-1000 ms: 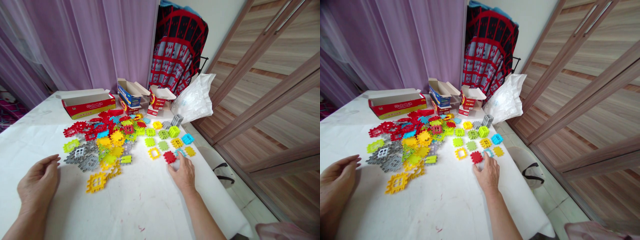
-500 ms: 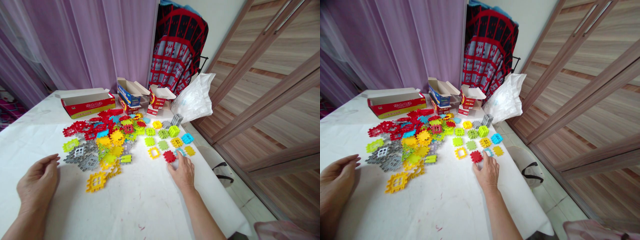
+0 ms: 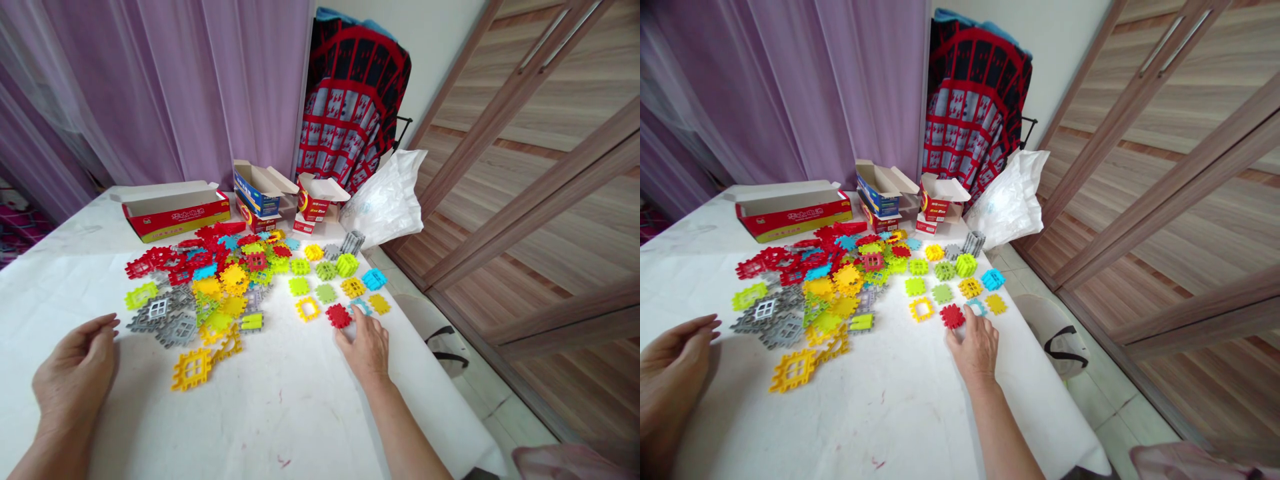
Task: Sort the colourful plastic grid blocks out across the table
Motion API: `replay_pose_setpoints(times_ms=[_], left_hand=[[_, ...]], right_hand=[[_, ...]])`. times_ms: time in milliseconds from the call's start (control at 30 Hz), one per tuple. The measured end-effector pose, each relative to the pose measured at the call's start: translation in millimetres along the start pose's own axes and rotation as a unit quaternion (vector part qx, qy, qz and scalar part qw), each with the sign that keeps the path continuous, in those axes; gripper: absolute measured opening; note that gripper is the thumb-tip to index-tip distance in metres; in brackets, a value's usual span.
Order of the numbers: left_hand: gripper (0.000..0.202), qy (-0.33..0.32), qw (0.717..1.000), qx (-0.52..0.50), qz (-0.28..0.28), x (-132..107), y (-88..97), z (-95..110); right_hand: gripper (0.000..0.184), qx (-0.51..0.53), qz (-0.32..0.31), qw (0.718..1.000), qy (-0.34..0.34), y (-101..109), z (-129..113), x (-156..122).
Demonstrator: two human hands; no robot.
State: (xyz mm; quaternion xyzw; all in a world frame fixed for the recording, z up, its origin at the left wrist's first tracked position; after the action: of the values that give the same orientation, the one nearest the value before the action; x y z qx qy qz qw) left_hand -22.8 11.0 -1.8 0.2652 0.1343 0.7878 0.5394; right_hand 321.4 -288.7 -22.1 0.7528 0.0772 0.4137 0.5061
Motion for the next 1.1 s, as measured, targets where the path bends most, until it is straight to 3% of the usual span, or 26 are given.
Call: replay_pose_setpoints(times_ms=[800,900,1033,1100], left_hand=[[0.038,-0.002,1.0,0.01,-0.002,5,-2.7,-5],[0.038,-0.001,1.0,0.013,0.0,6,-3.6,-8],[0.038,0.001,1.0,0.016,-0.006,3,-1.1,-3],[0.039,0.003,1.0,0.02,-0.011,3,1.3,1]], right_hand=[[0.048,-0.006,0.015,1.0,-0.012,6,-7,3],[0.036,0.042,0.112,0.993,0.005,31,-9,11],[0.026,0.115,0.282,0.952,0.018,98,-15,43],[0.023,0.144,0.337,0.93,0.024,124,-22,61]])
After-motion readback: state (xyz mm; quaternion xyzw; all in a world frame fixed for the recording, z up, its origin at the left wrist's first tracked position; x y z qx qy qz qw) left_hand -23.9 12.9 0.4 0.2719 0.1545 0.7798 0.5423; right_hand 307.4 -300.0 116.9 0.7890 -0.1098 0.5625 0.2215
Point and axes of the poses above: each hand's wrist, its own x-axis towards the middle knuckle, its own y-axis out of the back of the hand, z = x × y, the point moved 2 cm from there along x, towards the middle knuckle, and after that the axes turned 7 degrees about z, right-handed, at the moved point
